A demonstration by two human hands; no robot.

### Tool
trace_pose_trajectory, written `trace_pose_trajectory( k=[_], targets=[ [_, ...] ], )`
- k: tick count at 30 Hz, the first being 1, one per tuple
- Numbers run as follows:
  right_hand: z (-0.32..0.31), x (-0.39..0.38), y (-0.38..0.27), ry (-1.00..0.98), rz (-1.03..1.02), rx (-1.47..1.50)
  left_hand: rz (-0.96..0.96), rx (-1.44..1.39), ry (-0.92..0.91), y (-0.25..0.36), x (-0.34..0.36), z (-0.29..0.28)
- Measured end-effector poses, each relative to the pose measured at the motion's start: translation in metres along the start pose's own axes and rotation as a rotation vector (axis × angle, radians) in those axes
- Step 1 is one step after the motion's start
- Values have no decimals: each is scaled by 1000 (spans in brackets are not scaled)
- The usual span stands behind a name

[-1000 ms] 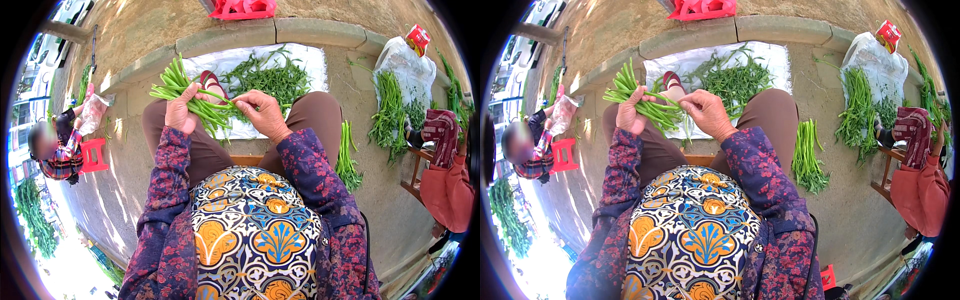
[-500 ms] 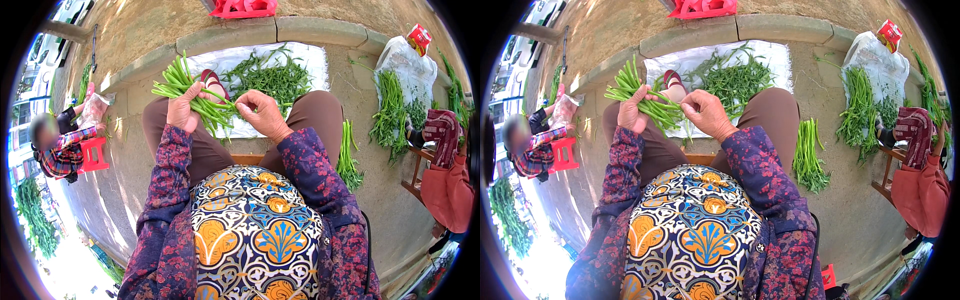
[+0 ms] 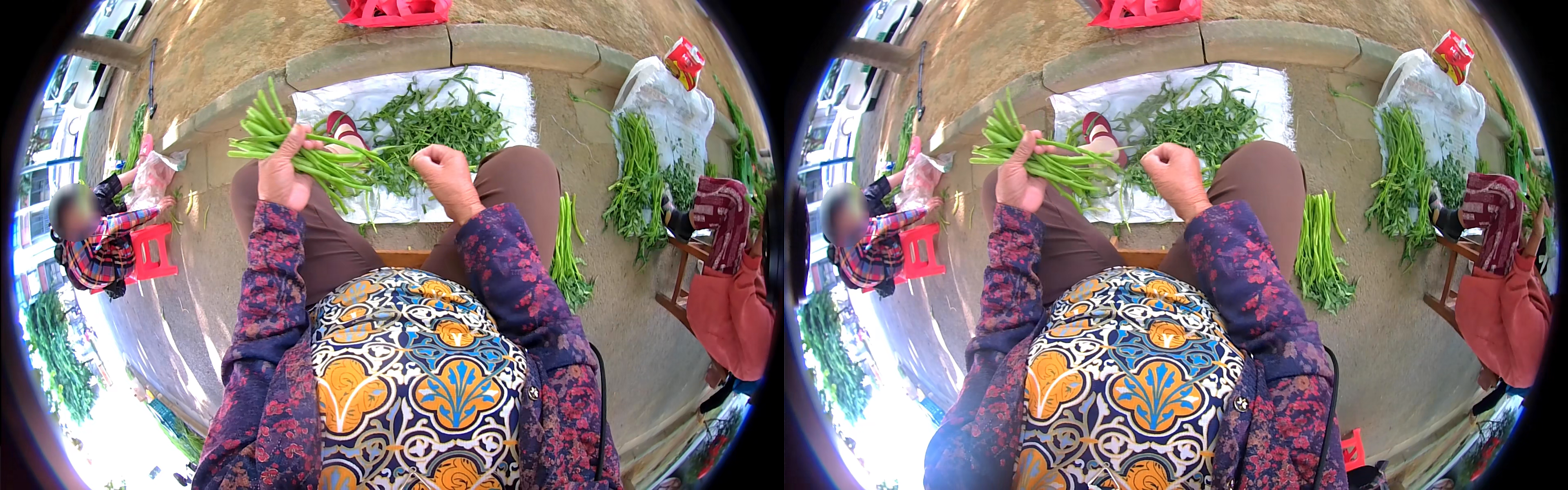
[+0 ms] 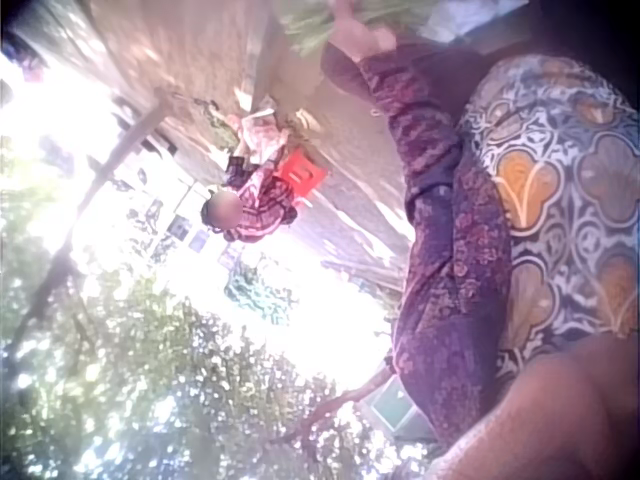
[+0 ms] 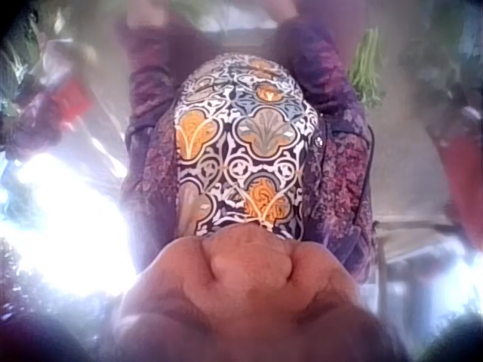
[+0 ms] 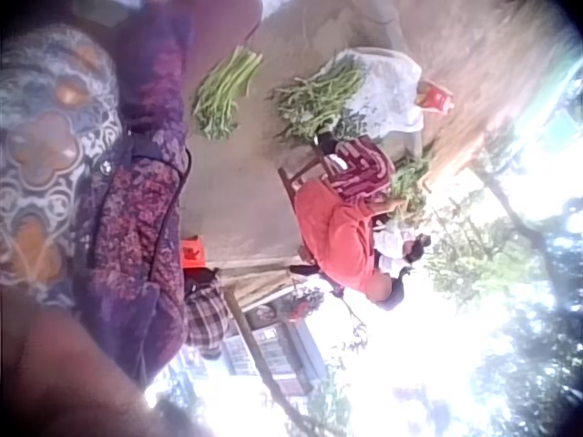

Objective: The person sits on the ground and trims the ends of green vegetables by hand. They hold a bunch of vegetables in one hand and snap off the tips with the other, placing the trimmed pieces onto a white cloth on the ground.

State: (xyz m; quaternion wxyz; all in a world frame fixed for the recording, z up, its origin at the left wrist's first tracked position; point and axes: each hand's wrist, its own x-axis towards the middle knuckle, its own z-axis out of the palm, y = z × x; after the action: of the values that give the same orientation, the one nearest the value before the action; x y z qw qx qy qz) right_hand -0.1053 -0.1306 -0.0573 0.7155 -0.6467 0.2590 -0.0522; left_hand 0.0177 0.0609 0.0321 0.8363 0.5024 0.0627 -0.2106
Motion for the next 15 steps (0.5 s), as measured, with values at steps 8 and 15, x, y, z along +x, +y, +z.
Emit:
trace_pose_trajectory(
  k=[8, 15],
  targets=[
    [-20, 11, -2, 161, -9, -1, -27, -130, 8, 19, 14, -30],
    [-11, 9, 4, 184, -460, -581, -83, -111, -4, 14, 7, -14]
  ],
)
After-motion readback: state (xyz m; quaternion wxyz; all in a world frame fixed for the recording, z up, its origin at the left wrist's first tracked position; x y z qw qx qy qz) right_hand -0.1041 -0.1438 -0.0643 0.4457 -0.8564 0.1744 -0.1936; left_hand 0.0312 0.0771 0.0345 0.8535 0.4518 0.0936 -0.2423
